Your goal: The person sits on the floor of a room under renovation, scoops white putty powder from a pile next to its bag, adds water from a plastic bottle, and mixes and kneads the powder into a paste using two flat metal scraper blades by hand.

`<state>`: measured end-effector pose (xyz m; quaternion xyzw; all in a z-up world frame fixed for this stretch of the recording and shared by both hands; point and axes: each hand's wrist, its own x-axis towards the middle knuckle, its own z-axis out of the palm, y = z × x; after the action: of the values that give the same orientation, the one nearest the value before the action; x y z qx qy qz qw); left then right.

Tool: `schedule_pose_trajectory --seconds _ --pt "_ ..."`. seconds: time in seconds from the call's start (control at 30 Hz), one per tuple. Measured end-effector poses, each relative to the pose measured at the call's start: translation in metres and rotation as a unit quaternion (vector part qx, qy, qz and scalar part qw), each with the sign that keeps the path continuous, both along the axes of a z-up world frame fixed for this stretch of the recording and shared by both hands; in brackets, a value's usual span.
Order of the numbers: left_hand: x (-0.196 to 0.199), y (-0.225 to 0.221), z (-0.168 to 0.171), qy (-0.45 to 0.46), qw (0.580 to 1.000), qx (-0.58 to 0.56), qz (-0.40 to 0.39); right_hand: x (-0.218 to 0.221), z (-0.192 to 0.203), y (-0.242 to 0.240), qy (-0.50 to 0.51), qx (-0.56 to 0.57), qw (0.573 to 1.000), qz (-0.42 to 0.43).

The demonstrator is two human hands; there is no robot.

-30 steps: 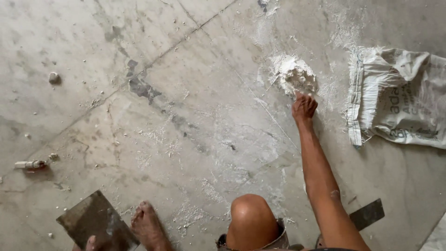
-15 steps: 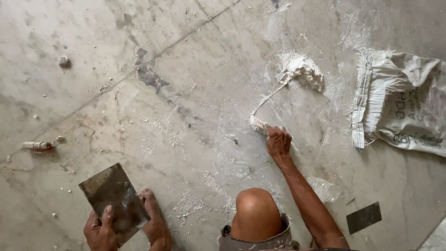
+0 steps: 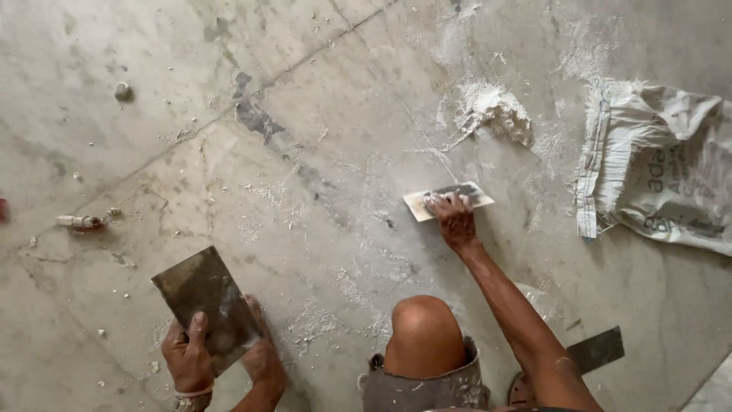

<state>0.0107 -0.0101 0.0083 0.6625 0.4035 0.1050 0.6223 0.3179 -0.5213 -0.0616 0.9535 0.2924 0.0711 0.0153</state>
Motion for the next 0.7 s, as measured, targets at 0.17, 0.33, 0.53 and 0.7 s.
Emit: schedule_pose_trajectory --seconds 0.17,0.33,0.53,0.7 --pt "0.000 0.002 -0.021 0.082 0.994 0.075 -0.013 -0.004 0.034 -0.029 0.067 -0.037 0.996 -0.046" --pt "0.021 -0.005 0.008 -0.020 0.998 -0.050 -0.029 -0.003 0.040 -0.079 0.195 0.121 0.846 -0.481" --pt "0.013 0.000 -0.017 -0.003 0.999 -0.030 -0.044 -0.022 -0.034 -0.012 0.087 0.080 0.908 -0.402" --pt "0.015 -0.004 -0.017 -0.029 0.997 -0.070 -0.028 -0.022 -0.019 0.048 0.122 0.076 0.921 -0.361"
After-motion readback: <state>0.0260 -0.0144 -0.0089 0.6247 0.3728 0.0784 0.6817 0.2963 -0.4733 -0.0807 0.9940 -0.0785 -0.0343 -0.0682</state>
